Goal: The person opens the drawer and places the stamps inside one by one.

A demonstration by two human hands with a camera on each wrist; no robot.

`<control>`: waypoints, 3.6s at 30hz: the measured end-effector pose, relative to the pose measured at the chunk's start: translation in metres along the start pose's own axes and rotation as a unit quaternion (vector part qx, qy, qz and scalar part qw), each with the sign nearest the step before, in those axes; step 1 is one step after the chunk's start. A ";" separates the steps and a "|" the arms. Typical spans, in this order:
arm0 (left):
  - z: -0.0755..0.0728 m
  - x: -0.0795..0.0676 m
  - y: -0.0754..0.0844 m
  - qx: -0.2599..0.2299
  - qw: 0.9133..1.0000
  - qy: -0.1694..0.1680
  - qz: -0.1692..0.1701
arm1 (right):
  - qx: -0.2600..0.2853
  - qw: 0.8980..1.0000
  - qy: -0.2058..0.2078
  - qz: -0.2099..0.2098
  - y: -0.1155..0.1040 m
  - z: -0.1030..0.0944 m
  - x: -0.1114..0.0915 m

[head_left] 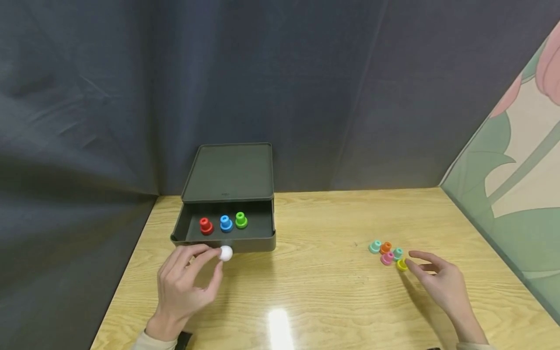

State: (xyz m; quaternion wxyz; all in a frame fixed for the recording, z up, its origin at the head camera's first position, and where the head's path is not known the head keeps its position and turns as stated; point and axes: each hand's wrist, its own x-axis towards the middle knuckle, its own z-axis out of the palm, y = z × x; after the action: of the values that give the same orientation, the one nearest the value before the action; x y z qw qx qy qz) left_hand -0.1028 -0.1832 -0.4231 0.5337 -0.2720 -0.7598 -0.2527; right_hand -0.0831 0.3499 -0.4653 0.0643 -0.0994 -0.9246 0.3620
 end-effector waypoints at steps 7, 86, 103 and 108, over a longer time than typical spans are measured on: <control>0.003 0.000 0.002 -0.004 1.000 -0.017 0.005 | -0.003 1.000 -0.025 0.006 0.006 0.002 -0.001; 0.055 -0.016 -0.018 0.096 0.904 -0.262 -0.324 | -0.017 0.997 -0.068 0.007 0.017 0.008 0.009; 0.054 -0.019 -0.015 0.106 0.925 -0.233 -0.280 | -0.007 0.998 -0.061 0.013 0.010 0.001 0.006; 0.050 -0.020 -0.011 0.111 0.923 -0.241 -0.277 | -0.017 0.999 -0.049 0.017 0.009 -0.001 0.005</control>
State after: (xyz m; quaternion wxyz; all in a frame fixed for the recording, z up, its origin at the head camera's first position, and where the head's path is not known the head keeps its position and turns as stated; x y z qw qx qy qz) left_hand -0.1385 -0.1607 -0.4583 0.2702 -0.0418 -0.9337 -0.2313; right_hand -0.0861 0.3580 -0.4703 0.0113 -0.0982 -0.9308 0.3519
